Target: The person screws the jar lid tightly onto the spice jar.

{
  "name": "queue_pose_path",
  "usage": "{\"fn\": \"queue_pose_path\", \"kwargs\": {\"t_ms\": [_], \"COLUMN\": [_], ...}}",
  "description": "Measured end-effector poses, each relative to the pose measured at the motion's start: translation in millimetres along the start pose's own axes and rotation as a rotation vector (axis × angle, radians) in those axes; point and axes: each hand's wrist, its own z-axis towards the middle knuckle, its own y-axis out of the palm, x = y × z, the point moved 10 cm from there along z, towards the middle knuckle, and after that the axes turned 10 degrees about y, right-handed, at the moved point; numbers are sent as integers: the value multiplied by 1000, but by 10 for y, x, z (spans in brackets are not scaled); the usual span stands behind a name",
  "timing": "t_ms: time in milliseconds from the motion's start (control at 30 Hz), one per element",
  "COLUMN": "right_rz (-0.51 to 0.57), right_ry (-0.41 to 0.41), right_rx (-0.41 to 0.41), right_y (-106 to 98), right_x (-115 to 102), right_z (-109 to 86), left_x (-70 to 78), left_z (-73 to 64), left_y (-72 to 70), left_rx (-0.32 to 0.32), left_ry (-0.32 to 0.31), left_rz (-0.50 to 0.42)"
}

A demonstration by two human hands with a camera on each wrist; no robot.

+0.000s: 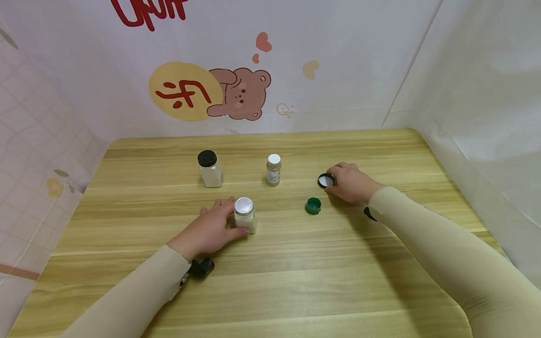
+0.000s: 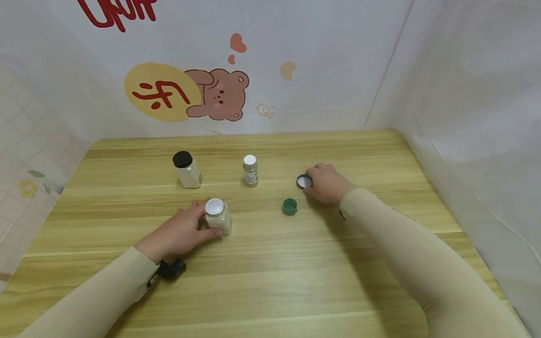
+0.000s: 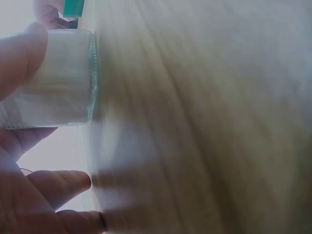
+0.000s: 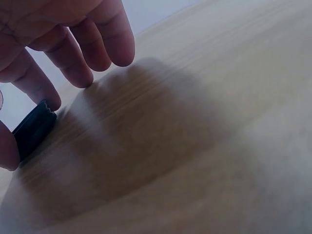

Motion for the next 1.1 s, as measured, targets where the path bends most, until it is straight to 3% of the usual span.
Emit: {"fn": "queue_pose_path", "kwargs": {"t_ms": [667,1100], "right_rz": [-5,56], "right_ry": [-30,-51], "right_rx": [46,89], "right_y": [-65,-136], "right_x": [-52,-93], "right_z": [-68,-78], "left_x": [-7,-18], "left_z": [-8,-4], "left_y": [16,19], "left_rx": [3,-1], "left_ry": [-9,-14], "left_rz": [12,10]}}
